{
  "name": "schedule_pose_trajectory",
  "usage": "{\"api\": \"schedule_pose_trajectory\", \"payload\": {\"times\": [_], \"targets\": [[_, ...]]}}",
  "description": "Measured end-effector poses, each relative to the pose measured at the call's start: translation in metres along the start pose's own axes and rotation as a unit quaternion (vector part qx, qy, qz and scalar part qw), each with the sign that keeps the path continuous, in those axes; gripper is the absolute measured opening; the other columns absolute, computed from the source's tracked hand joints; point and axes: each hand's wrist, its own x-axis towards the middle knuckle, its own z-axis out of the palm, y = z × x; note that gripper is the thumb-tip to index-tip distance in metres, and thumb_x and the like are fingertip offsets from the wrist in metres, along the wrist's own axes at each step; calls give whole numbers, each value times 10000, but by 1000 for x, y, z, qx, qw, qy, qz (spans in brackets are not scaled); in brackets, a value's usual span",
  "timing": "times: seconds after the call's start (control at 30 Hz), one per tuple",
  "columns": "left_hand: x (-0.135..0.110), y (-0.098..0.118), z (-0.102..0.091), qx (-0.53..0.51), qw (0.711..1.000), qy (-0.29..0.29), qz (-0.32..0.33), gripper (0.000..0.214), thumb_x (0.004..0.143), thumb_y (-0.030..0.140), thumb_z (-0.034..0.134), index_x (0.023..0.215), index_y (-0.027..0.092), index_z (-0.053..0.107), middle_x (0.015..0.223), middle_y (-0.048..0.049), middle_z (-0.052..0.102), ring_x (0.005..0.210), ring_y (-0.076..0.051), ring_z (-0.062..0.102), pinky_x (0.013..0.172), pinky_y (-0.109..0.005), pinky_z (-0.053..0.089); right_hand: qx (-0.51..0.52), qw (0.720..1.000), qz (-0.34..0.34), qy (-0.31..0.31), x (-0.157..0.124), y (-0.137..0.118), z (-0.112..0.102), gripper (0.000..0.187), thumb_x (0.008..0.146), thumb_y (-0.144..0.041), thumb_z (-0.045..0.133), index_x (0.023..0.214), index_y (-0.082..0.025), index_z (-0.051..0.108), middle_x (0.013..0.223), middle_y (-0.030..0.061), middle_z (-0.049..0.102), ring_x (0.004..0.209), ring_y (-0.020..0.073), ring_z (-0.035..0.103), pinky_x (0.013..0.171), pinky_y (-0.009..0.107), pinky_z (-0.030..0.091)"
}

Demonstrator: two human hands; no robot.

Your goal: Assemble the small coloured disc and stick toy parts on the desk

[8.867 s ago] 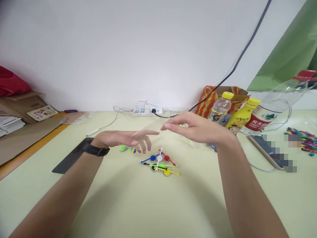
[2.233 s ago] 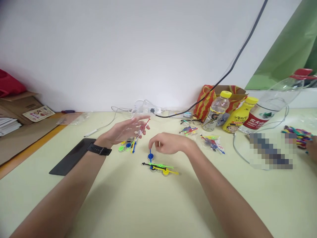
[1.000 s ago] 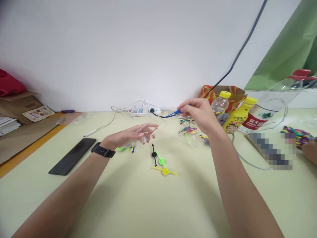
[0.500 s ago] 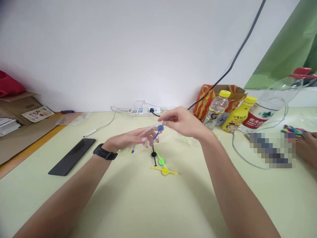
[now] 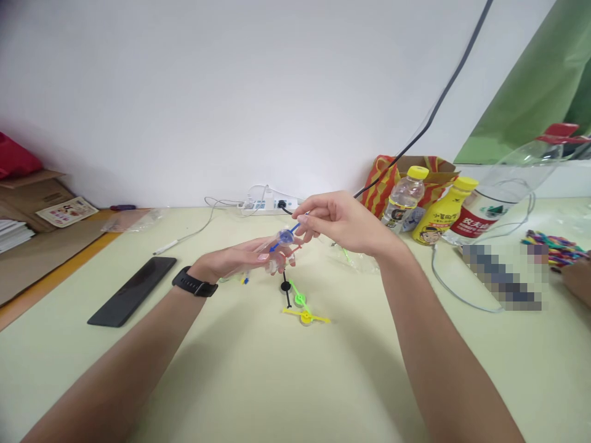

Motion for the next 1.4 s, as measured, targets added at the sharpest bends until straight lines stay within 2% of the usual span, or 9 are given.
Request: {"api": "schedule_pose_trajectory", "payload": {"times": [0.23,0.57,0.67,0.8,0.97,1.07,1.13,1.3,1.4], "targets": [[0,-1,1,-15,1000,-12,12,668,906,581,654,1483,271,520,1335,-148,583,1102,-277,592,868,-380,480,26,999,-8,-42,5,0,8,210,853,-391,767,833,-185,734,832,60,778,804,210,729,738,320,573],[2,-5,2,-6,1000,2,8,648,933,583,623,1483,259,516,1312,-148,581,1000,-235,583,857,-383,467,37,996,46,72,16,12,29,221,699,-303,868,816,-155,754,706,52,743,670,196,696,609,280,508],[4,-8,1,-8,1000,20,14,611,948,580,605,1460,251,541,1254,-143,603,984,-230,564,828,-370,454,7,998,42,49,15,8,31,303,809,-456,795,811,-154,767,760,65,760,734,207,706,665,290,512],[7,-9,2,-39,998,39,13,624,963,580,587,1487,246,519,1226,-145,611,957,-216,541,781,-337,426,-21,998,4,51,9,-1,20,517,999,-575,503,840,-166,777,892,74,777,897,206,707,801,300,517],[10,-8,6,-73,995,71,15,587,985,672,472,1349,241,636,1187,-132,648,929,-213,559,778,-332,422,-91,992,-70,-48,2,-7,5,147,876,-312,683,927,-217,782,943,28,784,950,208,707,896,317,510],[10,-8,8,-139,988,64,-15,743,961,788,321,1354,239,630,1205,-144,669,971,-249,614,813,-348,448,-114,989,-93,5,3,-7,6,195,851,-164,573,842,-219,759,867,14,771,883,203,704,863,325,514],[11,-10,9,-181,982,45,-36,782,935,816,340,1392,237,599,1210,-154,686,928,-256,650,821,-365,468,-112,986,-110,60,3,-8,10,218,827,-130,536,779,-217,730,832,17,754,856,211,693,845,336,517],[14,-23,14,-146,989,-15,1,767,793,699,737,1347,178,638,1046,-156,721,807,-223,649,719,-335,464,-101,976,-137,136,4,-5,11,164,806,-139,556,744,-227,679,930,42,739,984,254,675,921,384,513],[19,-27,17,-115,991,71,24,508,811,514,819,1163,163,715,884,-89,693,769,-177,638,729,-310,478,-96,963,-137,209,13,16,5,254,817,-134,548,988,-255,693,1124,39,711,1104,237,638,974,379,489]]}}
